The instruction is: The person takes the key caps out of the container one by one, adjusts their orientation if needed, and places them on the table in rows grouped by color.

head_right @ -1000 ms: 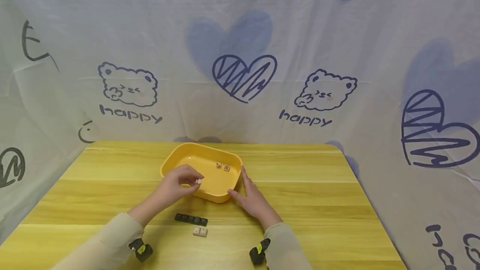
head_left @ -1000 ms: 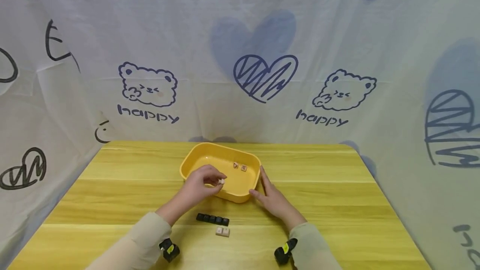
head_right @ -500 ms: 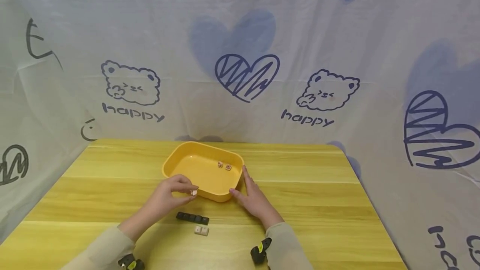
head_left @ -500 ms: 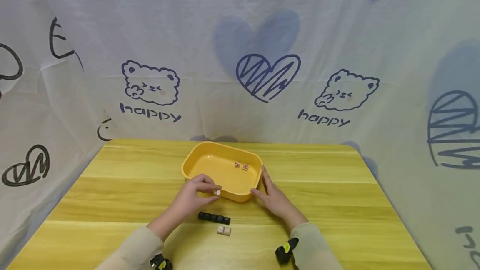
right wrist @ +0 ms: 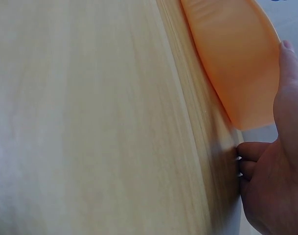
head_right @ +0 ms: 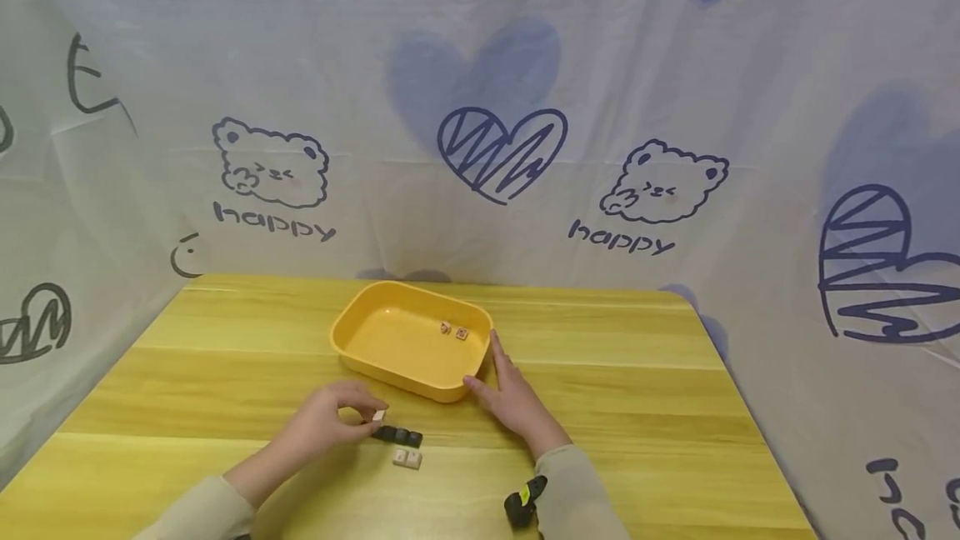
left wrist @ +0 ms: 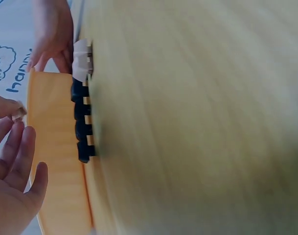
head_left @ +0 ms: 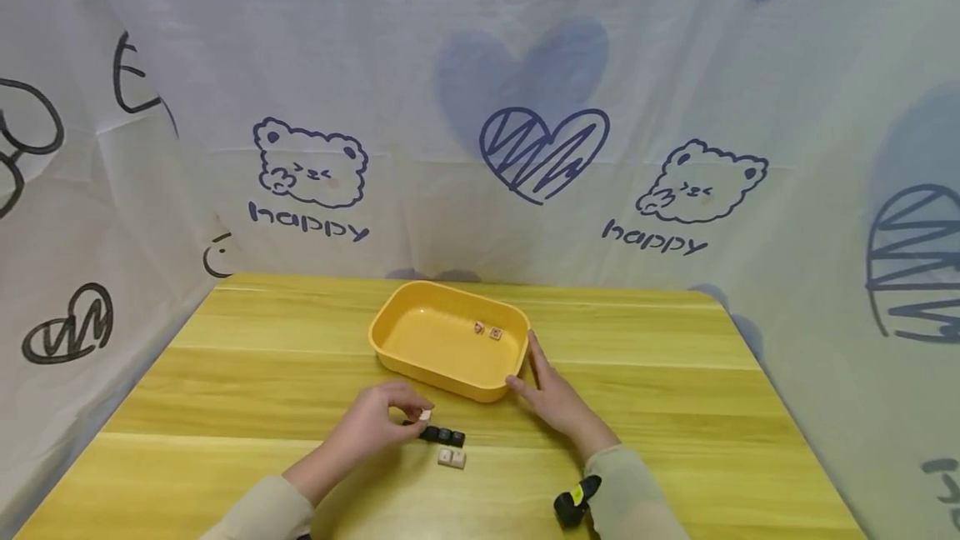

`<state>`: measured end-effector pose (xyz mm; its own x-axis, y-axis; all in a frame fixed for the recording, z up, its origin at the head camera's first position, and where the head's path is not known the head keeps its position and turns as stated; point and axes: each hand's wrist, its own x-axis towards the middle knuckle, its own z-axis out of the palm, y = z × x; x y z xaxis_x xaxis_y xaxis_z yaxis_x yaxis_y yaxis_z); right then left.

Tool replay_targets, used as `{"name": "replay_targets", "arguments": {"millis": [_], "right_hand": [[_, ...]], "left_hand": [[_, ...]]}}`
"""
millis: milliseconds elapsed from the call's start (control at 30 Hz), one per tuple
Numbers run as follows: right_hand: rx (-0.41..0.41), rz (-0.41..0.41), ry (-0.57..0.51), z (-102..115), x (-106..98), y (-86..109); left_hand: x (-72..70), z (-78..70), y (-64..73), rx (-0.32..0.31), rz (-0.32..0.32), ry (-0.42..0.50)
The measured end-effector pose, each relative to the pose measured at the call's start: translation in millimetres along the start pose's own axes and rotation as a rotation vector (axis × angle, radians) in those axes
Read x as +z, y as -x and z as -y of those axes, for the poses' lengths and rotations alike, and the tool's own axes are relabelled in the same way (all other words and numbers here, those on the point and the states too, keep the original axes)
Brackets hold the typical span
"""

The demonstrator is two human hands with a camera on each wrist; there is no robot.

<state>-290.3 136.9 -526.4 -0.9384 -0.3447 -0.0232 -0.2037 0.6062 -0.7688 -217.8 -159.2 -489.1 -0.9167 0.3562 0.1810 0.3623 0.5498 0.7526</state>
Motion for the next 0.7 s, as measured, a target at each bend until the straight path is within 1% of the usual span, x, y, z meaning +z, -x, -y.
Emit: {"name": "replay_targets", "arguments": {"millis": [167,300,533,600,700], "right_hand": [[0.001,-0.001,-0.007,-0.7,-0.1,0.4],[0.008,-0.005,-0.004,-0.3,-0.7,1.0],[0.023,0.004,-0.012,3.8,-1.8,2.2],[0.023,0.003,-0.01,4.6,-1.7,2.2],[0.022,0.002,-0.01,4.7,-1.3,2.0]], "left_hand": [[2.2,3.2,3.5,-0.015,0.07,-0.052],[5.1,6.7,5.2,0.004,0.105,-0.108],[9.6,11.5,8.1,0.063,0.142,-0.194],[10.1,11.8,8.6,0.067,0.149,-0.199],[10.5,11.7,10.0,0.054,0.163,-0.189]]}}
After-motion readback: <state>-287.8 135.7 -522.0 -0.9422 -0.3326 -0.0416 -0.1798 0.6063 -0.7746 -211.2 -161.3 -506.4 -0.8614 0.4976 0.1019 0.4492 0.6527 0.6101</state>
